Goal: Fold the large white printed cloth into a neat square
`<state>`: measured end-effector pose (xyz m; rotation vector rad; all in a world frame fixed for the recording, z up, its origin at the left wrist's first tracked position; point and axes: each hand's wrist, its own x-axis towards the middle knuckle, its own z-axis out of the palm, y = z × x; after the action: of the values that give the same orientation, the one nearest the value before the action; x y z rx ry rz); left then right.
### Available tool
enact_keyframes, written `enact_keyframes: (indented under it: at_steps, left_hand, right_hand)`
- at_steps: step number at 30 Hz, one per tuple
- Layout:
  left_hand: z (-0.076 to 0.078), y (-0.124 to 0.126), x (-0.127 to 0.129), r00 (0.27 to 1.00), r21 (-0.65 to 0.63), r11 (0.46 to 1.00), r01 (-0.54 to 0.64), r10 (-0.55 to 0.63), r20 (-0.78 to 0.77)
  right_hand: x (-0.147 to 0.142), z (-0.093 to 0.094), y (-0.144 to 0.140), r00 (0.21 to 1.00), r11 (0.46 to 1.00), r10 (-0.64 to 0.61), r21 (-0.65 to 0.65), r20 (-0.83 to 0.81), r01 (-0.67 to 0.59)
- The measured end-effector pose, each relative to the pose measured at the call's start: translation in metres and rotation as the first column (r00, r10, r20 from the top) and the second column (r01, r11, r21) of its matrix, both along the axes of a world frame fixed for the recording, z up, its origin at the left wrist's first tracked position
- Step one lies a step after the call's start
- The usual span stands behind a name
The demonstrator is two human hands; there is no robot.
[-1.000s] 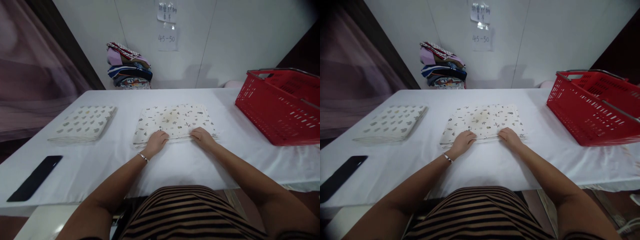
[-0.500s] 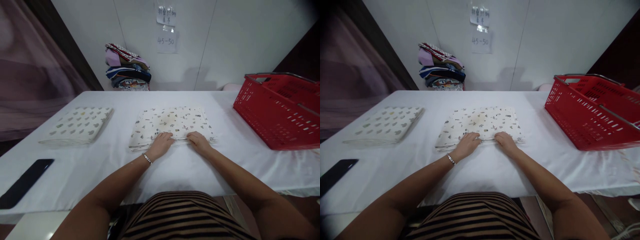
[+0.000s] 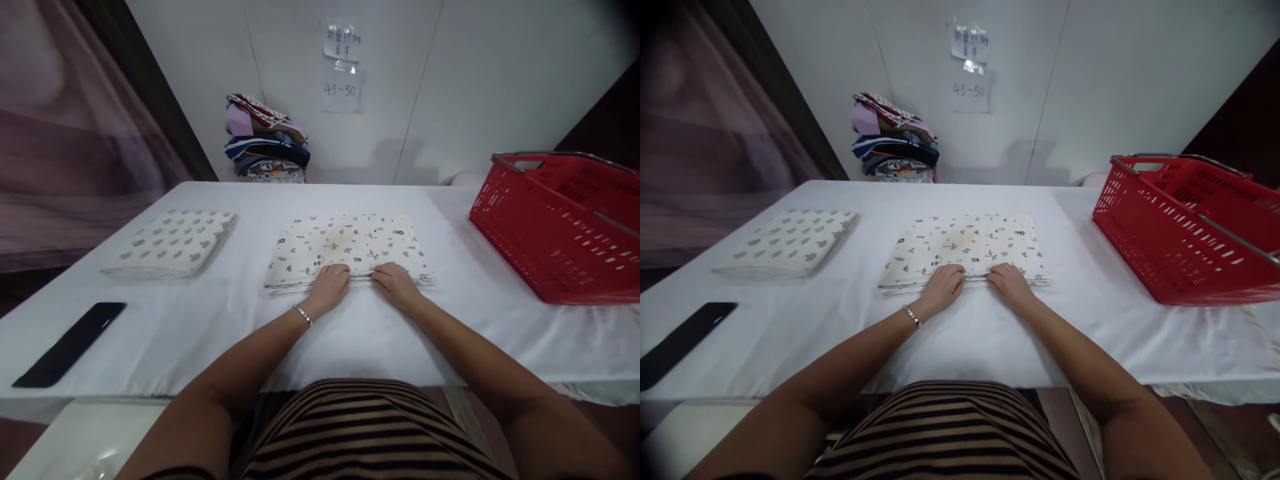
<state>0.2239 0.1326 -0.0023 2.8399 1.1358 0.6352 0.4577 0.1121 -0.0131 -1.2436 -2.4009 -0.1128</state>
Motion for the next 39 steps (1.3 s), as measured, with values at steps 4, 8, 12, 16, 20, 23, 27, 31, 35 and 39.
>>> enact_keyframes:
  at_steps: [4,8,12,16,20,23,27,31,35,39]
  left_hand:
    - [-0.003,0.001,0.001,0.999,-0.037,0.999,-0.018,0.019,0.032]
    - [-0.005,0.001,0.002,1.0,-0.056,0.998,-0.028,0.028,-0.004]
    - [-0.006,0.002,0.004,0.997,-0.078,0.995,-0.068,0.07,0.017]
    - [-0.004,0.002,0.006,0.99,-0.101,0.987,-0.127,0.132,0.047]
    - [-0.004,0.002,0.007,0.992,-0.089,0.989,-0.121,0.123,0.015]
    - [-0.006,0.0,0.007,0.996,-0.059,0.995,-0.077,0.074,-0.052]
    - [-0.005,-0.003,0.007,0.993,-0.044,0.996,-0.079,0.075,-0.096]
    - [-0.003,-0.007,0.004,0.991,0.004,0.996,-0.087,0.087,-0.102]
    - [-0.004,-0.007,0.001,0.984,0.019,0.995,-0.102,0.103,-0.147]
    - [-0.011,-0.006,0.001,0.98,0.04,0.993,-0.11,0.115,-0.163]
  right_hand:
    - [0.0,-0.001,-0.001,1.0,1.0,0.002,0.014,-0.014,-0.002]
    - [0.002,-0.004,-0.002,0.999,1.0,0.015,0.023,-0.044,-0.014]
    - [-0.003,-0.003,-0.002,1.0,0.999,-0.009,0.04,-0.029,0.01]
    - [-0.012,-0.002,-0.001,0.998,0.996,-0.059,0.065,-0.006,0.059]
    - [-0.012,-0.002,-0.001,0.998,0.991,-0.067,0.114,-0.017,0.069]
    - [-0.008,-0.002,-0.004,0.997,0.987,-0.069,0.146,0.03,0.064]
    - [-0.005,-0.003,-0.006,0.995,0.989,-0.051,0.141,0.09,0.038]
    - [-0.003,-0.007,-0.004,0.99,0.994,-0.043,0.106,0.133,0.029]
    - [-0.004,-0.007,-0.004,0.983,0.994,-0.067,0.092,0.17,0.051]
    - [-0.004,-0.005,-0.007,0.979,0.995,-0.072,0.087,0.189,0.056]
